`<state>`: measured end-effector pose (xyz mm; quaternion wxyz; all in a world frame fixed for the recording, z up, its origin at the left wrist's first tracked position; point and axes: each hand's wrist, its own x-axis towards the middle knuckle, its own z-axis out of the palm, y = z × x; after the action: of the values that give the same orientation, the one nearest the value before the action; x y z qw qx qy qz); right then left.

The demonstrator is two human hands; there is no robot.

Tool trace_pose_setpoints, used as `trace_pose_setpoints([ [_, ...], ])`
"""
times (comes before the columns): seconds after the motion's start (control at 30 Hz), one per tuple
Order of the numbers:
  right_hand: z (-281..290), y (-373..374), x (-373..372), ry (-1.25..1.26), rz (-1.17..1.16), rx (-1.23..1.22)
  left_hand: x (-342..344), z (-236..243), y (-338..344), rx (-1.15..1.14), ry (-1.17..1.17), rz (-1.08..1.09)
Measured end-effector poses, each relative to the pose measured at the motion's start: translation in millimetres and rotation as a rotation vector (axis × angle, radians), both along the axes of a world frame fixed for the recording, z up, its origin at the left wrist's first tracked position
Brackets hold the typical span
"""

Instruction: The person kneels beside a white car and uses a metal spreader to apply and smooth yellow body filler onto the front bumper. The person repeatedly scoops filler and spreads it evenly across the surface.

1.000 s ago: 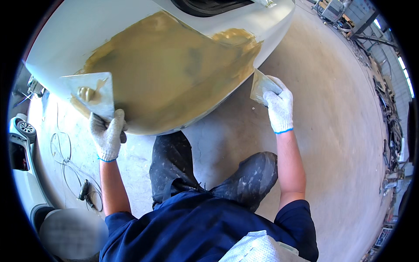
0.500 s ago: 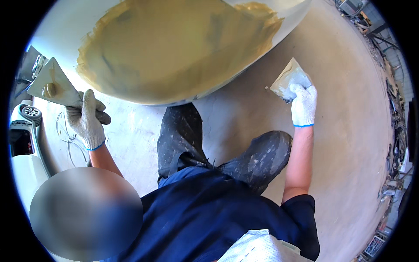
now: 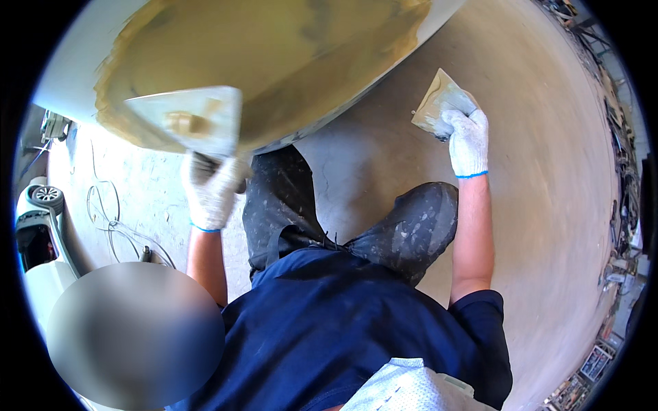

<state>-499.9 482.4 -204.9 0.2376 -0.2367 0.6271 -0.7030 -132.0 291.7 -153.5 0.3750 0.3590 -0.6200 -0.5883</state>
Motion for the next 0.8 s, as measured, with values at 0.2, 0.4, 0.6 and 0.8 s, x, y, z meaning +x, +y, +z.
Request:
trace_pose_setpoints([
  [0.2, 25.9, 0.2, 6.3, -0.13, -0.104, -0.339, -55.0, -47.3, 37.7, 0.234, -0.195, -0.286],
  [0.4, 64.3, 13.2, 39.8, -0.033, -0.156, -0.548, -105.4, -56.3, 53.0, 0.211, -0.129, -0.486],
  [0.6, 82.4, 19.3, 77.4, -0.09, -0.058, -0.608, -136.2, -50.8, 60.7, -0.01, -0.201, -0.603],
  [0.8, 98.7, 15.6, 78.9, 0.58, 0.095, -0.023, -136.8, -49.0, 49.7, -0.256, -0.2, -0.532],
])
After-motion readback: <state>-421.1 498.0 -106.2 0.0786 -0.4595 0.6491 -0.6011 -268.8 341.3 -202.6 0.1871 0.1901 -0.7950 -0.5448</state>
